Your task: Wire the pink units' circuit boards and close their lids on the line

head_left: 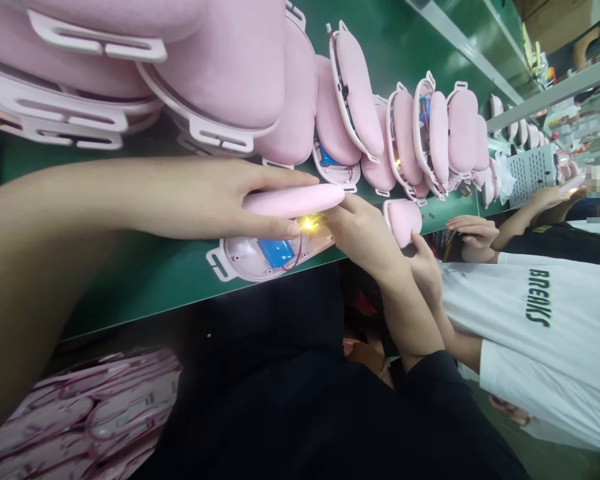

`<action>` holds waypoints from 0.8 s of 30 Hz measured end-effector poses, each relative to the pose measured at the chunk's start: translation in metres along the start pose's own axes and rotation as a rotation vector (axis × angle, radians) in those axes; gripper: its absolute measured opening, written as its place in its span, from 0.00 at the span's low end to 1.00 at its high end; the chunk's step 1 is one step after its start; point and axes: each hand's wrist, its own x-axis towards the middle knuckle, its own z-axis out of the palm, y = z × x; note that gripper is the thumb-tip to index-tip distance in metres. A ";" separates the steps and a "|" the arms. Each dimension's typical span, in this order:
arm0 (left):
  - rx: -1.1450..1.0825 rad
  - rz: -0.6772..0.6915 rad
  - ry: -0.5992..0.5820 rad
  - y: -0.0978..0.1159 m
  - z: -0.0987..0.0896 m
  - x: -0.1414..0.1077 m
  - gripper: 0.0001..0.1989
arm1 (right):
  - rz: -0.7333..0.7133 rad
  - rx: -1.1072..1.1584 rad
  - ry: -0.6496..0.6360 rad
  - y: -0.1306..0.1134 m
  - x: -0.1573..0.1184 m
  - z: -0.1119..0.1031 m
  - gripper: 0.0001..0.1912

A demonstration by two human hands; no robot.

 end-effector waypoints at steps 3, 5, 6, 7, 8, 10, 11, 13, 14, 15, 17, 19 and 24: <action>0.016 0.019 -0.004 0.001 -0.001 -0.001 0.50 | -0.017 0.008 0.017 0.003 -0.001 0.002 0.15; 0.010 0.019 -0.003 0.001 -0.002 -0.001 0.50 | -0.033 0.010 0.027 0.006 -0.001 0.005 0.15; 0.010 0.016 -0.004 0.001 -0.003 0.000 0.50 | -0.041 0.011 0.029 0.008 -0.001 0.007 0.15; 0.010 0.015 -0.007 0.002 -0.003 0.000 0.50 | -0.049 0.013 0.030 0.009 -0.001 0.009 0.14; 0.012 0.016 -0.011 0.002 -0.003 -0.001 0.50 | -0.052 0.018 0.029 0.009 -0.001 0.010 0.14; 0.014 0.021 -0.013 0.004 -0.004 -0.001 0.48 | -0.043 0.033 0.022 0.009 -0.001 0.012 0.14; 0.013 0.019 -0.018 0.005 -0.005 -0.001 0.47 | -0.032 0.040 0.015 0.007 -0.001 0.013 0.14; 0.010 0.013 -0.022 0.008 -0.005 -0.002 0.47 | -0.001 0.041 0.002 0.004 0.000 0.012 0.13; 0.005 0.011 -0.021 0.009 -0.005 -0.003 0.47 | 0.015 0.034 -0.002 0.001 0.000 0.011 0.13; 0.000 0.009 -0.023 0.009 -0.005 -0.003 0.47 | 0.028 0.024 -0.004 -0.001 0.001 0.011 0.12; -0.014 0.012 -0.005 0.010 -0.004 -0.003 0.48 | 0.047 0.012 -0.001 -0.004 0.003 0.010 0.11; -0.036 0.013 0.014 0.011 -0.003 -0.003 0.49 | 0.049 0.025 0.005 -0.005 0.007 0.011 0.11; -0.073 -0.022 0.062 0.012 -0.004 -0.003 0.49 | -0.005 -0.050 -0.050 -0.011 0.026 0.002 0.13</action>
